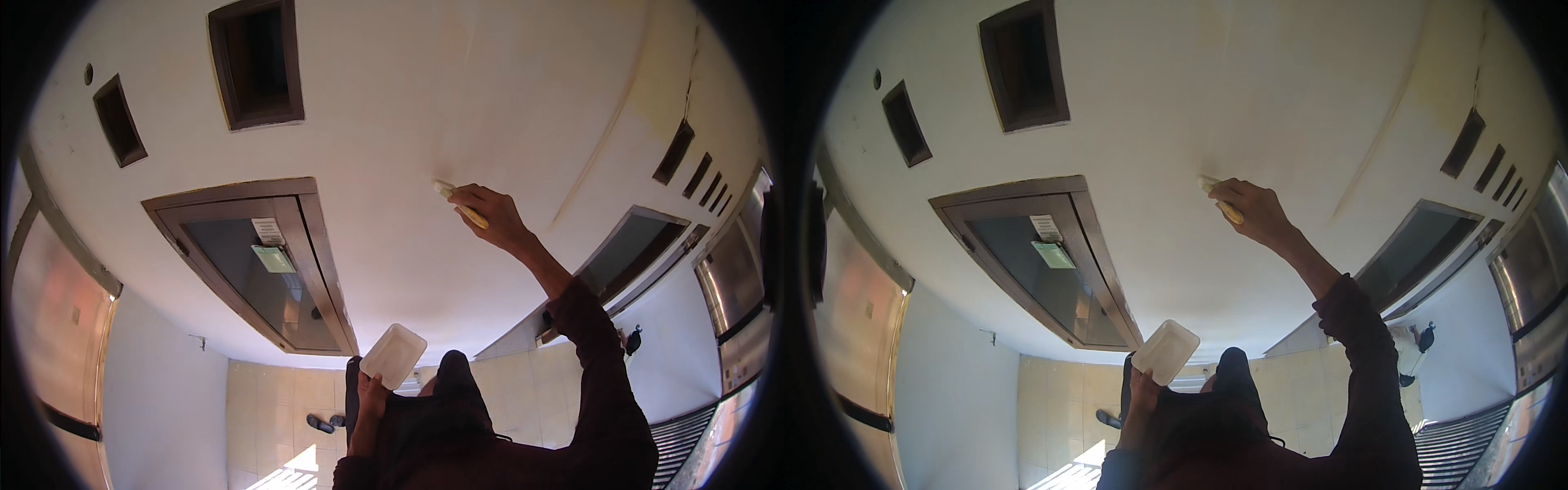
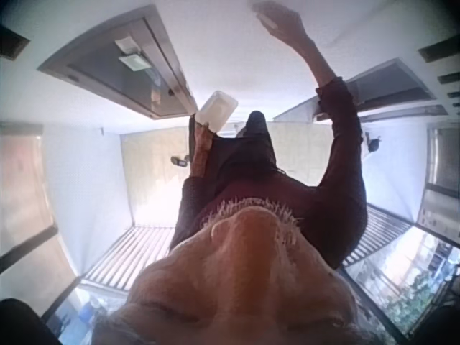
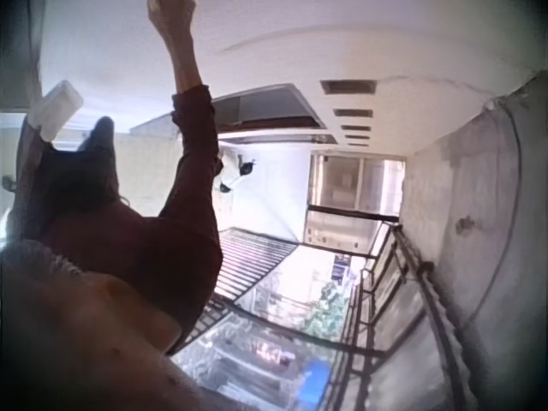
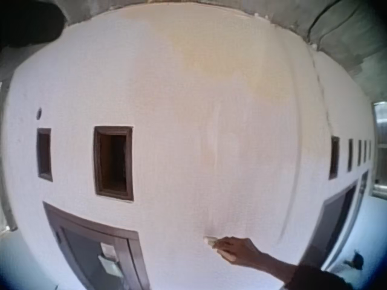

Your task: The person paints a white ceiling using a paintbrush and a small container of paint. They repeatedly dip the brush into the container and apply paint to the ceiling surface in a stairwell area.

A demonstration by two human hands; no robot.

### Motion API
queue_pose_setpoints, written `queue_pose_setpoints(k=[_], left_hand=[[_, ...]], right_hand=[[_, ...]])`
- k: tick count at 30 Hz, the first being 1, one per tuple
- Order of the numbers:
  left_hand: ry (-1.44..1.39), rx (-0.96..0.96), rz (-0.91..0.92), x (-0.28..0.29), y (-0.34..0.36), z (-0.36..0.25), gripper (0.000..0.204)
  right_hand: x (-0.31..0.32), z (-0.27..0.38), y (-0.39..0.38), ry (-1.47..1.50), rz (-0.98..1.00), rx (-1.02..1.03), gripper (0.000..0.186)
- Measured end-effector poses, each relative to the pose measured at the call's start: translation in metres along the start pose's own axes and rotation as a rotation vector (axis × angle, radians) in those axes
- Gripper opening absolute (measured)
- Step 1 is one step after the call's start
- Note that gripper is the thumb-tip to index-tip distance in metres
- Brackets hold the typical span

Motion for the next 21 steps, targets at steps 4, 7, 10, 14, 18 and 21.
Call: queue_pose_setpoints(k=[4, 7, 10, 14, 18, 21], left_hand=[[-0.008, 0.006, 0.003, 0.002, -0.001, -0.001, 0.05], [-0.011, 0.008, 0.014, 0.005, -0.003, 0.001, 0.05], [-0.02, 0.004, 0.018, 0.001, -0.001, 0.001, 0.051], [-0.028, -0.006, 0.024, 0.002, 0.0, 0.002, 0.052], [-0.03, 0.001, 0.005, 0.005, -0.004, 0.002, 0.052], [-0.036, -0.003, 0.027, 0.003, -0.005, 0.001, 0.052]], right_hand=[[0.03, -0.005, 0.038, 0.015, -0.008, -0.05, 0.021], [0.069, -0.003, 0.072, 0.011, -0.098, -0.004, 0.017], [0.103, -0.007, 0.1, -0.004, -0.137, -0.003, 0.019], [0.149, -0.003, 0.141, -0.047, -0.186, 0.046, 0.021], [0.188, -0.006, 0.183, -0.159, -0.225, 0.056, 0.017], [0.217, -0.015, 0.209, -0.1, -0.216, 0.007, 0.015]])
Point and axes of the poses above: each hand's wrist, its own y-axis towards the middle knuckle, its own x-axis out of the back of the hand, z = x × y, the point moved 4 cm from there along y, towards the middle knuckle, and after that the axes turned 2 degrees about y, right-handed, at the moved point
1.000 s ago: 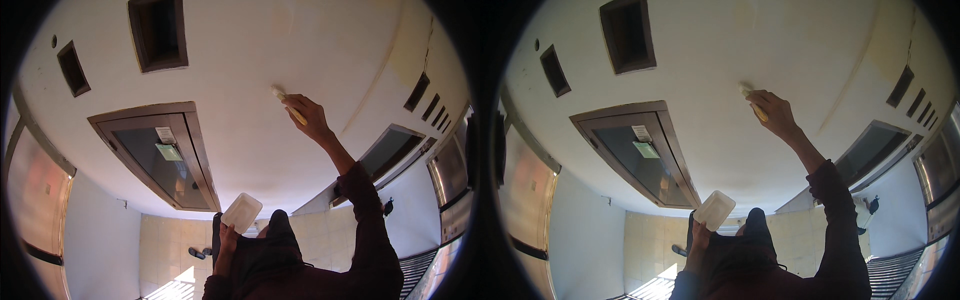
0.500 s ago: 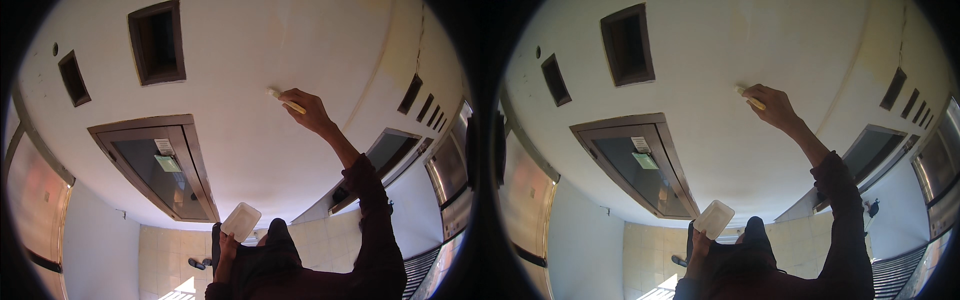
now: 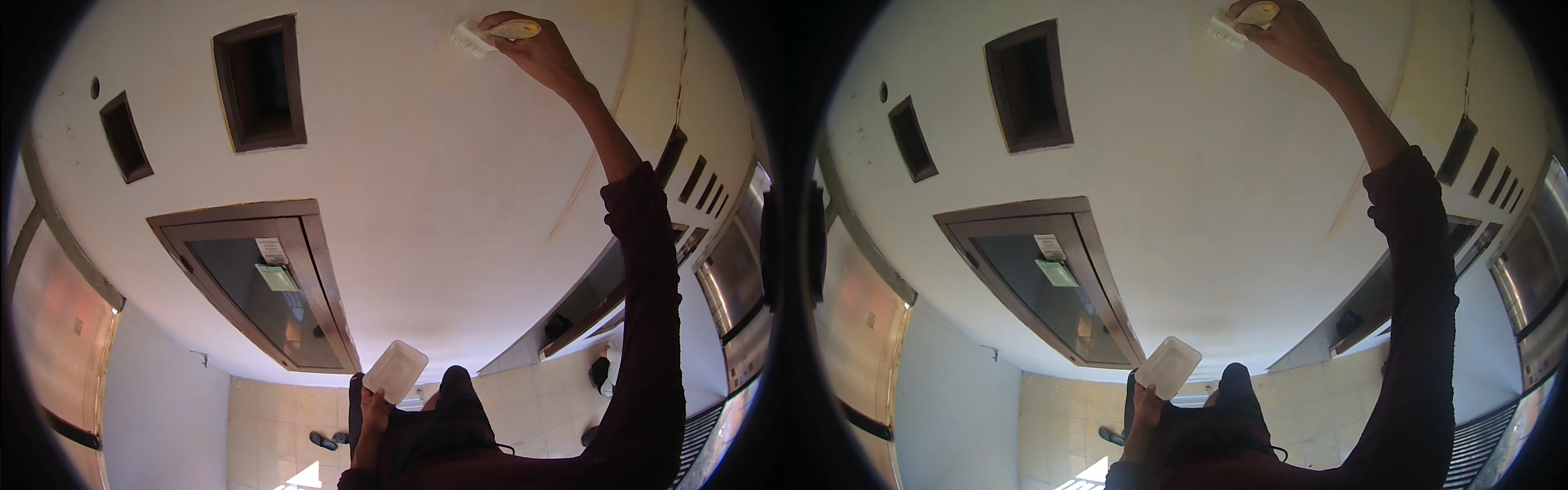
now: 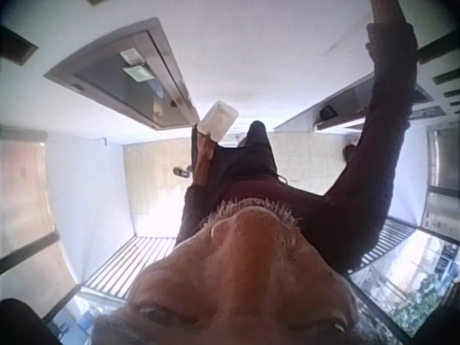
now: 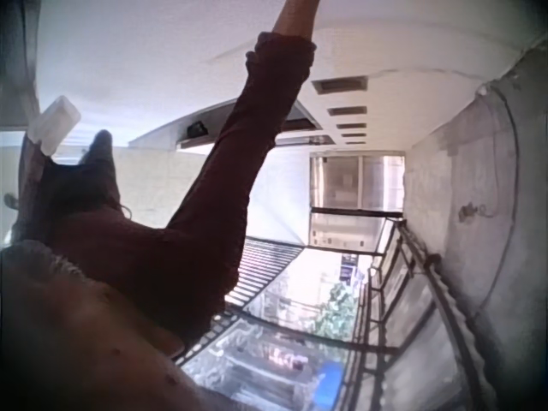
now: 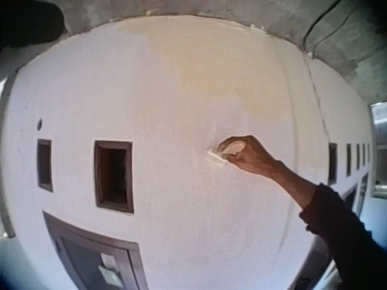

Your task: The person paints a white ceiling using a paintbrush and a small container of paint. They repeatedly dip the brush into the container and apply paint to the ceiling surface in a stairwell area.

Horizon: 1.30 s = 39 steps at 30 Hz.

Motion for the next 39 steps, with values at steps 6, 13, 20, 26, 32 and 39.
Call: queue_pose_setpoints(k=[6, 13, 20, 26, 32, 39], left_hand=[[0.006, -0.025, 0.001, 0.002, 0.001, 0.0, 0.052], [-0.002, 0.008, -0.003, 0.004, 0.0, 0.002, 0.053], [-0.008, -0.007, -0.01, 0.002, -0.004, 0.0, 0.054], [-0.01, -0.025, 0.023, -0.004, -0.001, 0.0, 0.053], [0.022, -0.017, 0.004, -0.003, 0.006, 0.003, 0.054], [0.046, 0.012, 0.036, 0.014, 0.0, 0.006, 0.052]], right_hand=[[0.039, 0.022, 0.058, -0.06, -0.06, 0.064, 0.019], [0.07, 0.021, 0.11, -0.289, -0.15, 0.179, 0.017], [0.021, 0.016, 0.056, -0.411, -0.206, 0.398, 0.025], [-0.062, 0.022, -0.054, -0.514, -0.028, 0.485, 0.031], [-0.065, 0.031, -0.094, -0.297, 0.204, 0.358, 0.029], [0.006, 0.012, 0.039, -0.159, 0.104, -0.014, 0.019]])
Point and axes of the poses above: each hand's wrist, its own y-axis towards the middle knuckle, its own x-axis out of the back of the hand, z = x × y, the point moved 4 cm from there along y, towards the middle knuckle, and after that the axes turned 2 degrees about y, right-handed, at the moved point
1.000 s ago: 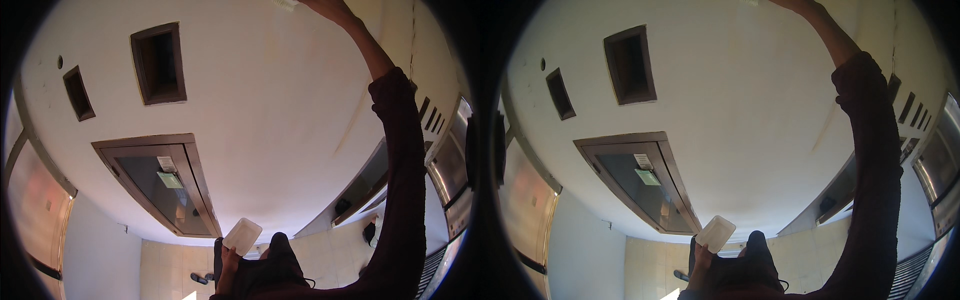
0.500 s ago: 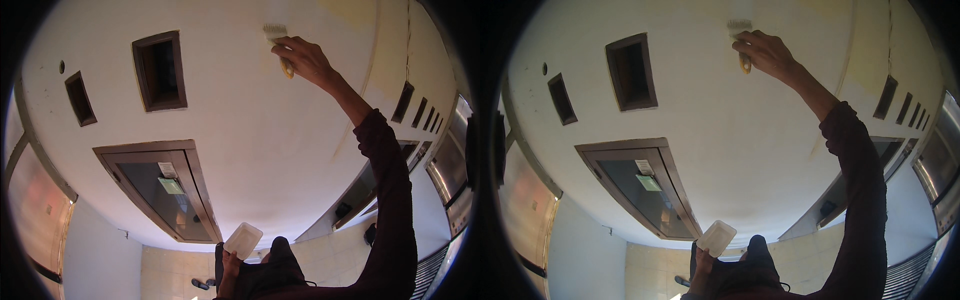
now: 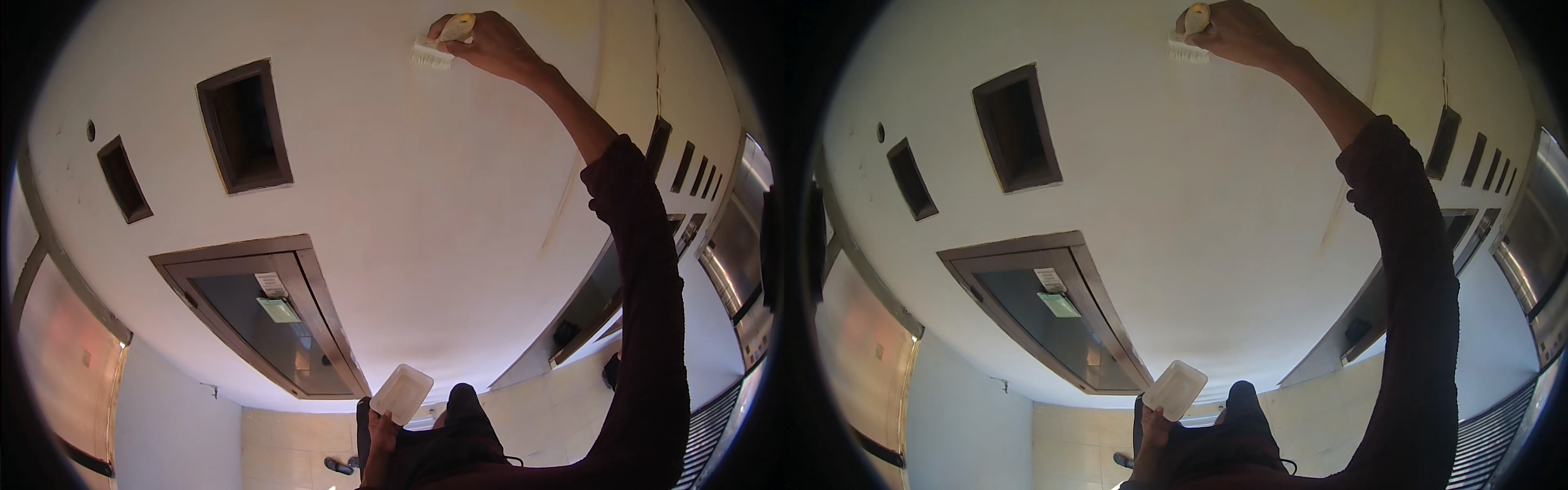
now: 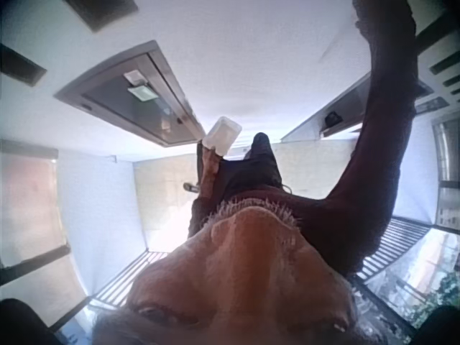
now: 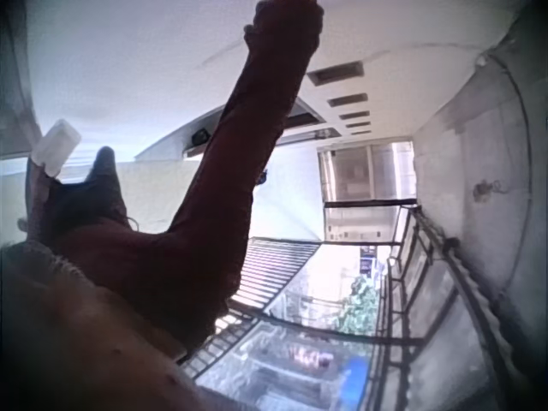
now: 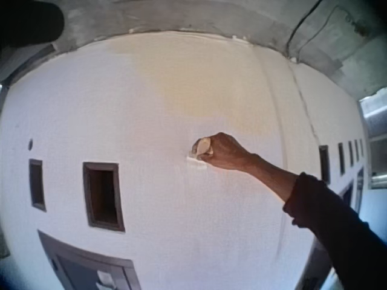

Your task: The person paints a white ceiling using a paintbrush and a small container of paint. They repeatedly dip the brush into the container and apply paint to the ceiling surface in a stairwell area.

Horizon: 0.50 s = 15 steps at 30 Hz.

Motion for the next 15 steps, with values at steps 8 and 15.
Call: queue_pose_setpoints(k=[8, 15], left_hand=[[0.008, -0.047, -0.007, -0.014, 0.001, -0.005, 0.052], [-0.001, 0.006, 0.029, -0.014, 0.008, -0.001, 0.053]], right_hand=[[0.013, 0.013, 0.021, -0.277, -0.363, 0.404, 0.017], [-0.091, 0.033, -0.07, -0.431, -0.209, 0.507, 0.021]])
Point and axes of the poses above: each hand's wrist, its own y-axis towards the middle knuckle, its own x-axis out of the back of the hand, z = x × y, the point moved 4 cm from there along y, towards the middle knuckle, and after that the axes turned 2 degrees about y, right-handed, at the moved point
